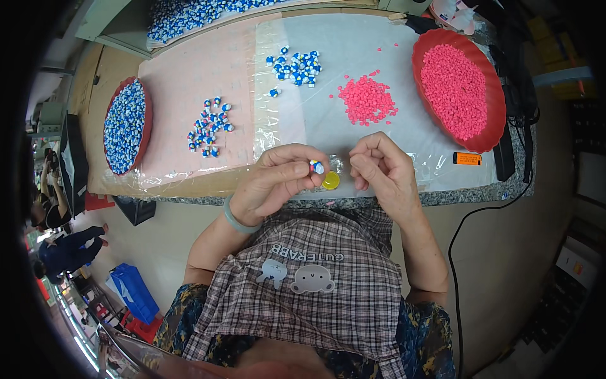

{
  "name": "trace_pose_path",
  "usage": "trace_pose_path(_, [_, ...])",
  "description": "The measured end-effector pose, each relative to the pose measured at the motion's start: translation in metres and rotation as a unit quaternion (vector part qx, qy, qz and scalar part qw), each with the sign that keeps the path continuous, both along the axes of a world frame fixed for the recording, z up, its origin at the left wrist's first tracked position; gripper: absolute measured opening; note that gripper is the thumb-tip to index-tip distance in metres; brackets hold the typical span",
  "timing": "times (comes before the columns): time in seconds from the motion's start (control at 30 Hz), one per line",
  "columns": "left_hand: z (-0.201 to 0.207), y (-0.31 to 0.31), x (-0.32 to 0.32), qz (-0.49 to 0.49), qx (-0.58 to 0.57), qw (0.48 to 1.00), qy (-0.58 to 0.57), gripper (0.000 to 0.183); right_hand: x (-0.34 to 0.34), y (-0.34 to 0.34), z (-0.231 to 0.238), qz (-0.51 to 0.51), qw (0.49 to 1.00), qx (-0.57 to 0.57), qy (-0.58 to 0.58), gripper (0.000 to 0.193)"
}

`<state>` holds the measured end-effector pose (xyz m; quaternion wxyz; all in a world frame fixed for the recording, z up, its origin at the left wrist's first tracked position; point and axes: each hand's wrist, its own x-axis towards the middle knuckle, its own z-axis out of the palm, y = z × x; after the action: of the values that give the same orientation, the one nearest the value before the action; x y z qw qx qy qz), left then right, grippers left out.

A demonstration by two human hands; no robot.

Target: Assemble small plastic toy components by hand at a factory workstation.

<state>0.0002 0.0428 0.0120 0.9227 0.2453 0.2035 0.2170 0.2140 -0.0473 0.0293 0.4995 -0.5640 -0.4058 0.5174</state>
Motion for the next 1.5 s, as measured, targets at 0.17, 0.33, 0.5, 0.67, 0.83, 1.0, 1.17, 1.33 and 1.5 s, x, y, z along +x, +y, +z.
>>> trace_pose_path(0.17, [-0.007, 0.001, -0.001, 0.022, 0.035, 0.999, 0.001, 0.021, 0.026, -0.003, -0.007, -0.090, 0.989, 0.016, -0.116, 0.011])
trace_pose_path(0.33, [-0.009, 0.008, -0.010, 0.051, 0.067, 0.996, 0.016, 0.020, 0.056, 0.002, -0.032, -0.156, 0.934, 0.003, -0.322, 0.007])
trace_pose_path(0.5, [-0.012, 0.035, -0.033, 0.205, 0.419, 0.847, 0.254, 0.014, 0.045, 0.013, -0.036, -0.119, 0.875, 0.087, -0.462, 0.010])
trace_pose_path(0.67, [-0.003, 0.063, -0.067, 0.197, 0.622, 0.591, 0.473, 0.016, 0.040, 0.022, -0.039, -0.118, 0.843, 0.110, -0.513, 0.009])
trace_pose_path(0.83, [-0.011, 0.071, -0.067, 0.218, 0.704, 0.452, 0.502, 0.017, 0.045, 0.026, -0.042, -0.119, 0.834, 0.102, -0.529, 0.007])
trace_pose_path(1.0, [-0.009, 0.080, -0.041, 0.212, 0.756, 0.445, 0.431, 0.019, 0.051, 0.030, -0.035, -0.102, 0.843, 0.069, -0.523, 0.006])
trace_pose_path(1.17, [-0.018, 0.090, -0.012, 0.177, 0.758, 0.478, 0.407, 0.020, 0.048, 0.022, -0.034, -0.120, 0.912, 0.021, -0.392, 0.004])
trace_pose_path(1.33, [-0.029, 0.100, -0.006, 0.144, 0.775, 0.438, 0.432, 0.020, 0.043, 0.017, -0.037, -0.080, 0.977, -0.036, -0.192, 0.003])
trace_pose_path(1.5, [-0.013, 0.085, -0.011, 0.127, 0.465, 0.822, 0.302, 0.020, 0.045, 0.014, -0.040, -0.065, 0.993, -0.056, -0.086, 0.012])
